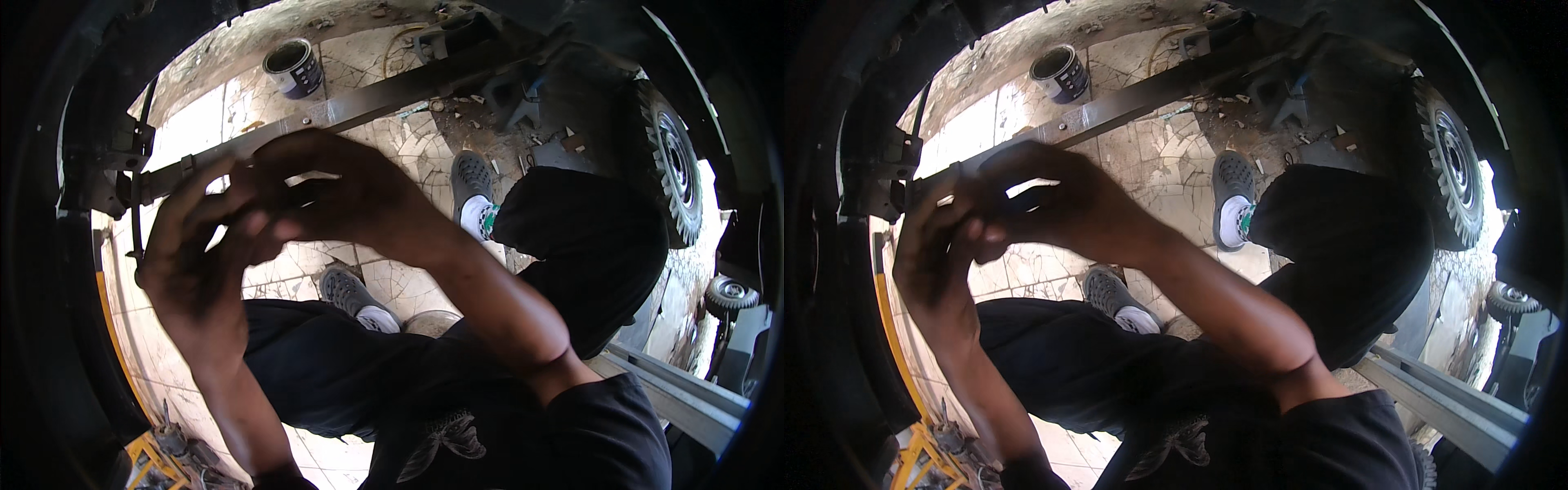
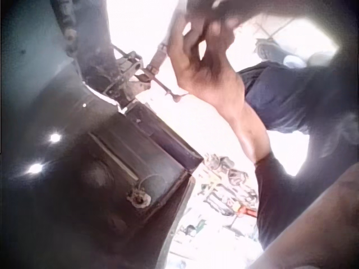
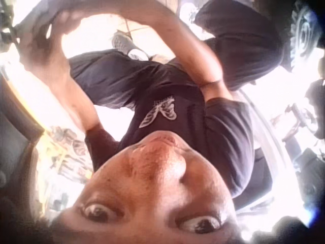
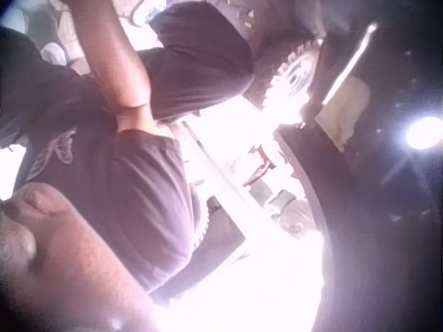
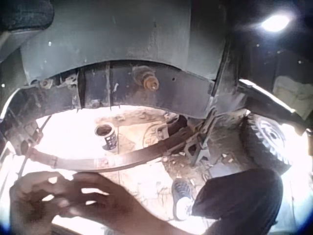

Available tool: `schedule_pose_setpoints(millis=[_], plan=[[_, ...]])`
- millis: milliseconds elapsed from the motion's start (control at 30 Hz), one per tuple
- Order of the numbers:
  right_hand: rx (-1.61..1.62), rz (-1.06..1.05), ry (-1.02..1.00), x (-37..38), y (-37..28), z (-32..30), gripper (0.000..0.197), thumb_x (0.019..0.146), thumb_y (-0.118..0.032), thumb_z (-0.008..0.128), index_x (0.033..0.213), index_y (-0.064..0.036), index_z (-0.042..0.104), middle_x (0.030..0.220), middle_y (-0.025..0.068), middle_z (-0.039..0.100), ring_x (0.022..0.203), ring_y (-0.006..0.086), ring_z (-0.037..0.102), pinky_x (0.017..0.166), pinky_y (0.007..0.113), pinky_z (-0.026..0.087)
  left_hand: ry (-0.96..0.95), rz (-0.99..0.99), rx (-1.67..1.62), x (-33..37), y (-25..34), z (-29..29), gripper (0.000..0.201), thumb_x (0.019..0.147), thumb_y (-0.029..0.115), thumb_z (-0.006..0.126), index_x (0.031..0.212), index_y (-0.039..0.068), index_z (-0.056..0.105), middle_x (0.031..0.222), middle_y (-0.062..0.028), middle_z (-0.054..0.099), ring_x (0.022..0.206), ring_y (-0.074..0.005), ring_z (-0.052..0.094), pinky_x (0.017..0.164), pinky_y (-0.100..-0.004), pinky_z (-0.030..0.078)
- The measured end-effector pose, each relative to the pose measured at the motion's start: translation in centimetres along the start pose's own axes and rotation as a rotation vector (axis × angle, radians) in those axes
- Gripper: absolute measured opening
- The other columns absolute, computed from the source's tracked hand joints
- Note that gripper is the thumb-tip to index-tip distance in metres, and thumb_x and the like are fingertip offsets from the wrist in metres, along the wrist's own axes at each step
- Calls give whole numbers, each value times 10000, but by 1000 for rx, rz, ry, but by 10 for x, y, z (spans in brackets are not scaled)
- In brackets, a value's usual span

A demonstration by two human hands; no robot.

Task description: The person sits beneath a vehicle and uses a small metal file to smooth the surface of a horizontal metal bar. They repeatedly rub the file along the bar, pause to inspect the surface, and continue filing different sections of the same component.

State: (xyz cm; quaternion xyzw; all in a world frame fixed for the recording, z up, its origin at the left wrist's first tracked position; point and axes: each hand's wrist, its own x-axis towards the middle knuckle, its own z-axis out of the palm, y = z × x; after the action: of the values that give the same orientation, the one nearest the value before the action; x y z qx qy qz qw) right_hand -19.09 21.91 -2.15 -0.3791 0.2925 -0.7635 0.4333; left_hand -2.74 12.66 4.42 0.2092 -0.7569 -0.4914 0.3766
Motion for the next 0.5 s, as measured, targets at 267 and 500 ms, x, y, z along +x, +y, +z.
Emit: schedule_pose_setpoints(millis=[267,500], plan=[[-648,183,229,-25,-106,-31,540,941,-75,840,1417,0,595,1046,122,796,984,187,774,882,360,642,-379,-14,-466,51,-15,77,507,936,-139,732,1422,-44,623,1076,-135,785,904,-189,783,793,-285,673],[-563,354,379,-22,-98,-80,487,913,-163,871,1343,-19,696,1045,37,762,888,100,676,773,274,544,-339,-187,-245,60,-34,118,421,952,13,771,1365,66,706,1003,-107,819,905,-148,787,832,-287,617]])
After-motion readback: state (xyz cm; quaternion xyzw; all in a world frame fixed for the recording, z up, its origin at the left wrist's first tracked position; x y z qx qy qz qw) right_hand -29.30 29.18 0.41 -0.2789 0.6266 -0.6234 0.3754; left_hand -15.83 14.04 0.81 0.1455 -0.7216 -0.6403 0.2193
